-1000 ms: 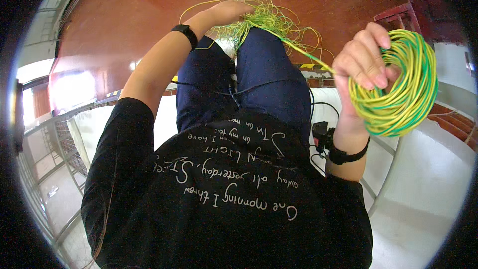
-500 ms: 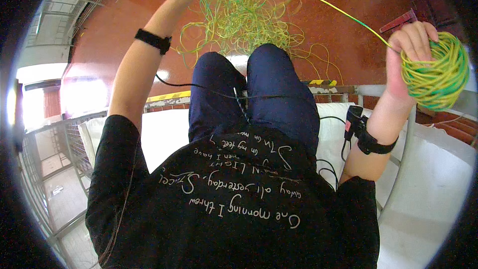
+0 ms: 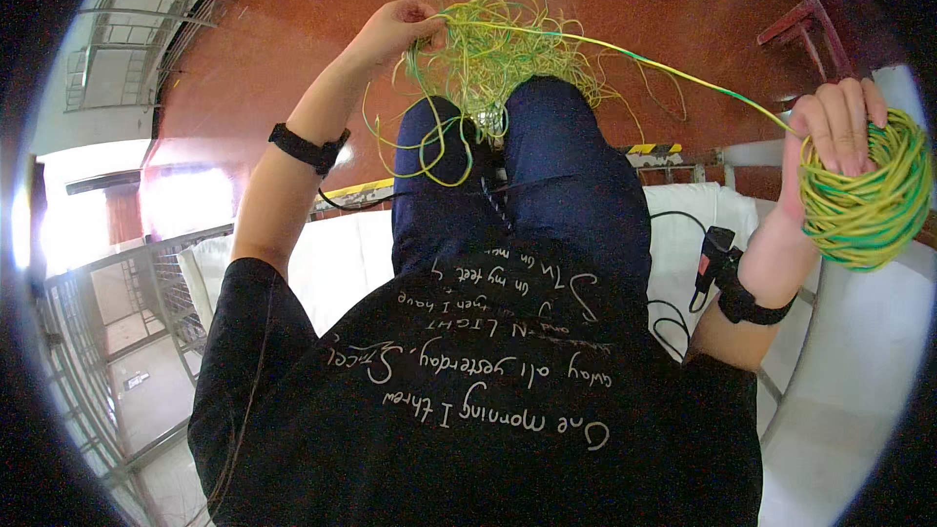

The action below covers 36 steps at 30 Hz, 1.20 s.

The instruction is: The person coils a yellow and green wire by hand.

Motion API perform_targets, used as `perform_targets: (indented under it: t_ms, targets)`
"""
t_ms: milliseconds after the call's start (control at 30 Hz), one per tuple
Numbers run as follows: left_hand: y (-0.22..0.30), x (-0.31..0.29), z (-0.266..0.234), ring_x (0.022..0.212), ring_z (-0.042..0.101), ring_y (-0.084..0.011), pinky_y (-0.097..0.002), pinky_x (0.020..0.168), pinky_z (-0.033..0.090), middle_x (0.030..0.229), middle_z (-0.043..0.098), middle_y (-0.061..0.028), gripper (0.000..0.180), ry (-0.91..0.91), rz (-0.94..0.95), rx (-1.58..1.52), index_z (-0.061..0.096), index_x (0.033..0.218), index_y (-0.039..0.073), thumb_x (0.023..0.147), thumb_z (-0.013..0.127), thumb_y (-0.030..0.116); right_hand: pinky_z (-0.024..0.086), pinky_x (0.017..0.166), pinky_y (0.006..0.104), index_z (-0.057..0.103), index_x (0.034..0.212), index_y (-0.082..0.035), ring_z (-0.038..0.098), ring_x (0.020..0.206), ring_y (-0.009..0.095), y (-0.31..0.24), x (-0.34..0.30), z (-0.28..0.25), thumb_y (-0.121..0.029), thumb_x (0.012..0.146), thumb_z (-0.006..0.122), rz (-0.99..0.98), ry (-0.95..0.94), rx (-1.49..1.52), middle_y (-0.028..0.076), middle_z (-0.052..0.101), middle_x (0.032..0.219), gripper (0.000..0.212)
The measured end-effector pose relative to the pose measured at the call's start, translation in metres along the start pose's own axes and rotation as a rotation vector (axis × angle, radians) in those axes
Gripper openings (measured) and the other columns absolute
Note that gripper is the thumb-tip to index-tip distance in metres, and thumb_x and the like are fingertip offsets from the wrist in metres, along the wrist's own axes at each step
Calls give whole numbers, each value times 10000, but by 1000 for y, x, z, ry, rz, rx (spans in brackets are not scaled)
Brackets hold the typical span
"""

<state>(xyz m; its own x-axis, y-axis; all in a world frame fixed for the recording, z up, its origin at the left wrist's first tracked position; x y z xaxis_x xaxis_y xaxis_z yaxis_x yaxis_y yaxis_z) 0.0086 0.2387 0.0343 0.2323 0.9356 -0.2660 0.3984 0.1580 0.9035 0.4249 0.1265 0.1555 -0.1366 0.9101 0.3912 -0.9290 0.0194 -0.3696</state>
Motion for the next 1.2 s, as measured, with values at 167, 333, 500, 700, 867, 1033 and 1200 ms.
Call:
perform_targets:
  t_ms: [167, 333, 500, 700, 867, 1033, 1200]
  targets:
    - [-10, -3, 6, 642, 629, -144, -283, 595, 505, 687, 658, -101, 331, -77, -14, 662, 629, 784, -19, 878, 609, 298, 407, 496, 211, 437, 789, -53, 468, 450, 98, -1, 9, 0, 77, 651, 667, 130, 34, 220, 4, 420, 522, 298]
    - [-52, -5, 10, 572, 508, -121, -261, 527, 405, 618, 553, -15, 345, -177, -92, 238, 636, 811, 13, 928, 529, 320, 406, 486, 207, 427, 748, -50, 464, 445, 97, -11, 13, -1, 77, 634, 670, 161, 110, 247, 8, 413, 494, 297]
    - [-55, -11, 14, 568, 463, -102, -237, 547, 398, 658, 526, 2, 284, -221, -132, 20, 604, 913, 21, 952, 494, 281, 390, 520, 196, 413, 712, -46, 457, 440, 99, -14, 7, -1, 115, 575, 680, 119, 92, 96, 9, 437, 493, 340]
    - [-42, -22, 24, 721, 565, -111, -256, 724, 479, 829, 576, -27, 257, -49, -24, -27, 594, 987, 15, 949, 506, 253, 394, 534, 196, 414, 715, -44, 457, 439, 95, -19, 3, -12, 138, 526, 700, 155, 103, 110, -2, 434, 509, 389]
    - [-37, -23, 23, 785, 557, -114, -274, 755, 479, 846, 583, -25, 207, -58, -151, -266, 603, 966, 4, 917, 546, 197, 396, 528, 197, 435, 783, -47, 465, 453, 94, -9, 0, -11, 139, 567, 703, 125, 41, 141, -7, 447, 547, 392]
    - [-18, -23, 22, 722, 504, -87, -246, 664, 424, 781, 575, 3, 148, -12, -56, -453, 628, 896, 11, 879, 579, 149, 396, 523, 198, 450, 831, -55, 483, 494, 93, 4, -4, -14, 117, 610, 718, 141, -16, 152, -11, 451, 569, 388]
    - [-5, -21, 12, 624, 502, -70, -209, 544, 383, 668, 568, 10, 171, 109, 204, 56, 659, 835, 21, 843, 627, 189, 409, 511, 218, 455, 836, -57, 490, 502, 101, 15, -5, -12, 116, 618, 712, 123, -9, 74, -6, 461, 594, 378]
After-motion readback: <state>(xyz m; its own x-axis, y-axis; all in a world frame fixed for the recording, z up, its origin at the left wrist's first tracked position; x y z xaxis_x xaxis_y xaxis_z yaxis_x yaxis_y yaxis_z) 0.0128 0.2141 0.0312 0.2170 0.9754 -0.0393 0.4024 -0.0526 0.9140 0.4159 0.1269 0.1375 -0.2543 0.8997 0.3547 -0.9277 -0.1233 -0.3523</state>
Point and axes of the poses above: each hand's wrist, its own x-axis towards the middle knuckle, its own z-axis out of the palm, y = z × x, the point moved 2 cm from there along x, towards the middle knuckle
